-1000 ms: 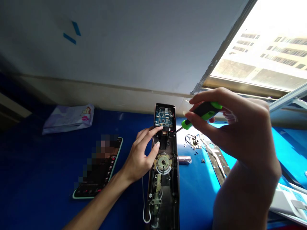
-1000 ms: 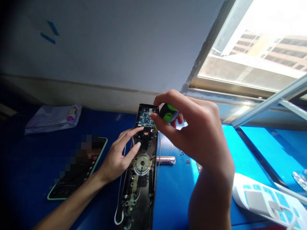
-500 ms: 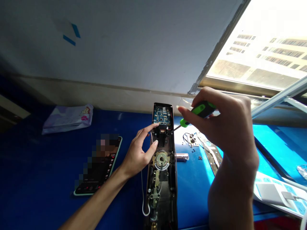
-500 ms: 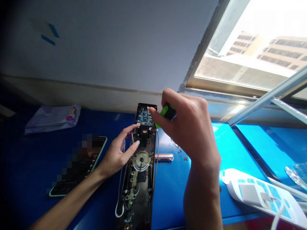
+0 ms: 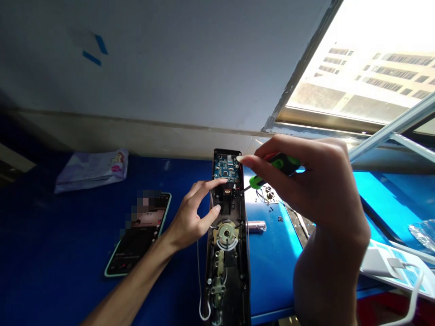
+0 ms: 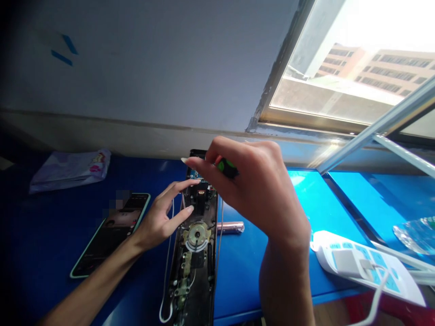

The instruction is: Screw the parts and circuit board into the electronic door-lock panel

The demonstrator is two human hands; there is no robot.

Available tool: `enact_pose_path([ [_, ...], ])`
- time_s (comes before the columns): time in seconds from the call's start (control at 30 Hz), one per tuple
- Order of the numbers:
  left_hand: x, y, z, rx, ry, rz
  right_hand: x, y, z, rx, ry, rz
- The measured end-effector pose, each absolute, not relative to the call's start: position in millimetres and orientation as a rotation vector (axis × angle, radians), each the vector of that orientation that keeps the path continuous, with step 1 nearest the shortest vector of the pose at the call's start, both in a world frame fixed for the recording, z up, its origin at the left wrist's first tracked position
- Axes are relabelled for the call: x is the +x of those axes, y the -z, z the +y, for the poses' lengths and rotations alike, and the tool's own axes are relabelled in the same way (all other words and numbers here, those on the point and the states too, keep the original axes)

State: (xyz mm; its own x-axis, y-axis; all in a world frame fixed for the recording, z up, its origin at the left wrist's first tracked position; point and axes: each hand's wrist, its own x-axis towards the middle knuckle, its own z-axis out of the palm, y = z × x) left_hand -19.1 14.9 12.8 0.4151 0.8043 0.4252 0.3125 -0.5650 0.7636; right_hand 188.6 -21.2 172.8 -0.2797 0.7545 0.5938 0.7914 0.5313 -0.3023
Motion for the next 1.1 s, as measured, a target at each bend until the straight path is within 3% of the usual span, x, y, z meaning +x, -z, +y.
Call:
enact_pose_path([
  [0.3, -18.9, -5.8, 16.1, 2.067, -1.072, 0.899, 198.1, -177.7, -28.4, -1.186, -0.203, -2.143],
  [0.7, -6.1, -4.1, 7.2, 1.933, -1.125, 1.011, 199.1, -174.6, -23.9, -1.291, -0.042, -2.011],
  [1.1, -3.3, -0.2, 7.3, 1.885, -1.157, 0.989, 198.6, -183.2, -36.3, -1.172, -0.152, -2.223],
])
